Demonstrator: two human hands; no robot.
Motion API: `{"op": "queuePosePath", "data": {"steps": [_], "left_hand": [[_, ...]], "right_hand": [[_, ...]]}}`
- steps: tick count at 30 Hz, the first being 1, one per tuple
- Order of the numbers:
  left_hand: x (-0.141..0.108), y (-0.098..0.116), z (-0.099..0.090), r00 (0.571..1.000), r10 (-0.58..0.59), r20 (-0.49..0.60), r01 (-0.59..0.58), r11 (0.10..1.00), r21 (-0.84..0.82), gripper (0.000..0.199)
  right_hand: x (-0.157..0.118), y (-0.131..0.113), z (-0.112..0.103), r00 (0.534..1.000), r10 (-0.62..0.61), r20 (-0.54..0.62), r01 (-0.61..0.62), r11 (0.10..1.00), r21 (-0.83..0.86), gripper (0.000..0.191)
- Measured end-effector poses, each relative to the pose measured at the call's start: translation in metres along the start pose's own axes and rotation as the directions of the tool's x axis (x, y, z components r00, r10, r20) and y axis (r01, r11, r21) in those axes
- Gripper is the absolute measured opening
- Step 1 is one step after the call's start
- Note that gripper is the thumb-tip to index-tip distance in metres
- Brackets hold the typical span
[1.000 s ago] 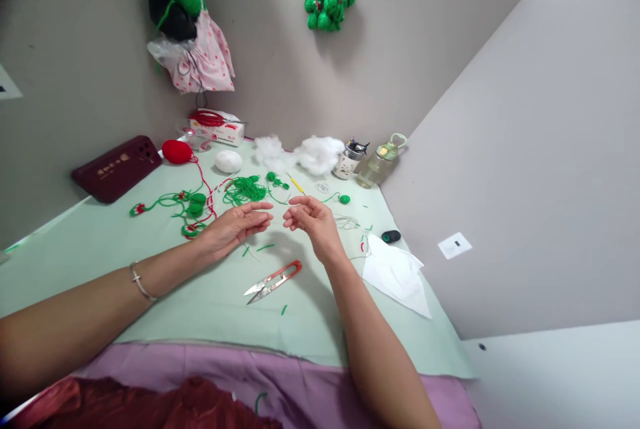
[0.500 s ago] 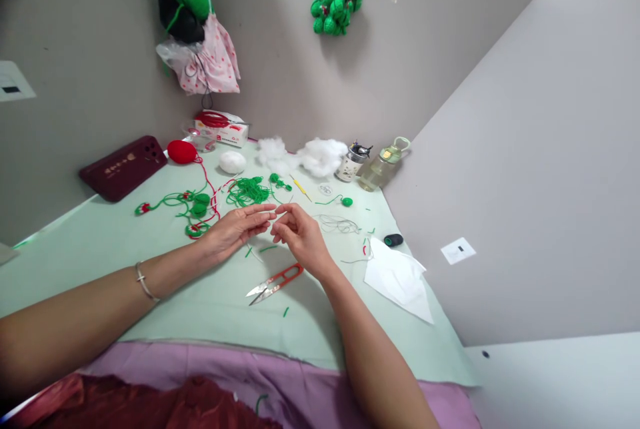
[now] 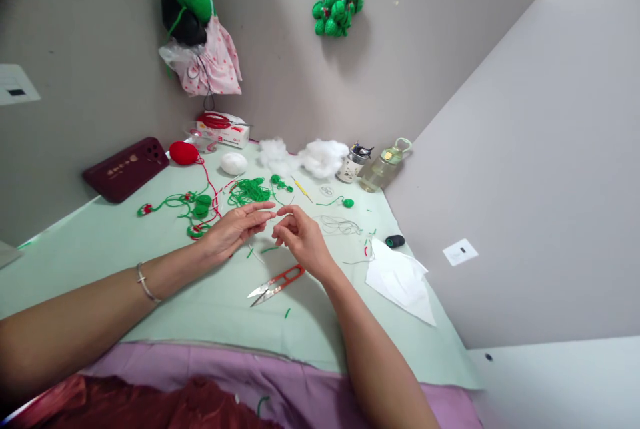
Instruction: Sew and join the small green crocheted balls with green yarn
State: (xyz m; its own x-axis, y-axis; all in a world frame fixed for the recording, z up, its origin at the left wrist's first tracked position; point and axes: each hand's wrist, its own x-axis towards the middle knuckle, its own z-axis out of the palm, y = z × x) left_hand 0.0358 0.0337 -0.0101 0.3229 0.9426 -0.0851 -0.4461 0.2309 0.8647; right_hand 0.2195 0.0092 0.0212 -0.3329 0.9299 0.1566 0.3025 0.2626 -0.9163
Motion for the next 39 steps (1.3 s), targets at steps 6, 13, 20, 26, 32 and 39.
{"op": "queuePosePath", "data": {"steps": [6, 13, 20, 26, 32, 39], "left_hand": [[-0.006, 0.002, 0.008, 0.984, 0.175, 0.036, -0.179, 0.964, 0.199, 0.048], [-0.008, -0.001, 0.011, 0.961, 0.277, 0.018, -0.274, 0.935, 0.225, 0.051], [-0.004, 0.001, 0.008, 0.971, 0.24, 0.014, -0.236, 0.94, 0.245, 0.052], [-0.003, 0.002, 0.005, 0.951, 0.309, -0.018, -0.256, 0.816, 0.518, 0.042], [-0.005, -0.002, 0.006, 0.96, 0.25, 0.122, -0.272, 0.755, 0.596, 0.054], [-0.006, 0.002, 0.01, 0.948, 0.312, 0.06, -0.293, 0.784, 0.547, 0.026]], "right_hand": [[0.001, -0.009, -0.011, 0.994, 0.06, -0.096, -0.06, 0.998, 0.002, 0.036], [0.001, -0.01, 0.004, 0.99, 0.089, 0.108, -0.117, 0.95, 0.29, 0.036], [0.005, -0.006, 0.004, 0.986, 0.129, -0.107, -0.109, 0.978, 0.178, 0.027], [0.005, -0.009, 0.0, 0.981, 0.13, -0.142, -0.121, 0.99, 0.07, 0.024], [0.003, -0.007, 0.006, 0.986, 0.11, -0.124, -0.114, 0.993, -0.025, 0.024], [0.002, -0.01, 0.006, 0.98, 0.133, -0.151, -0.138, 0.99, -0.025, 0.025]]}}
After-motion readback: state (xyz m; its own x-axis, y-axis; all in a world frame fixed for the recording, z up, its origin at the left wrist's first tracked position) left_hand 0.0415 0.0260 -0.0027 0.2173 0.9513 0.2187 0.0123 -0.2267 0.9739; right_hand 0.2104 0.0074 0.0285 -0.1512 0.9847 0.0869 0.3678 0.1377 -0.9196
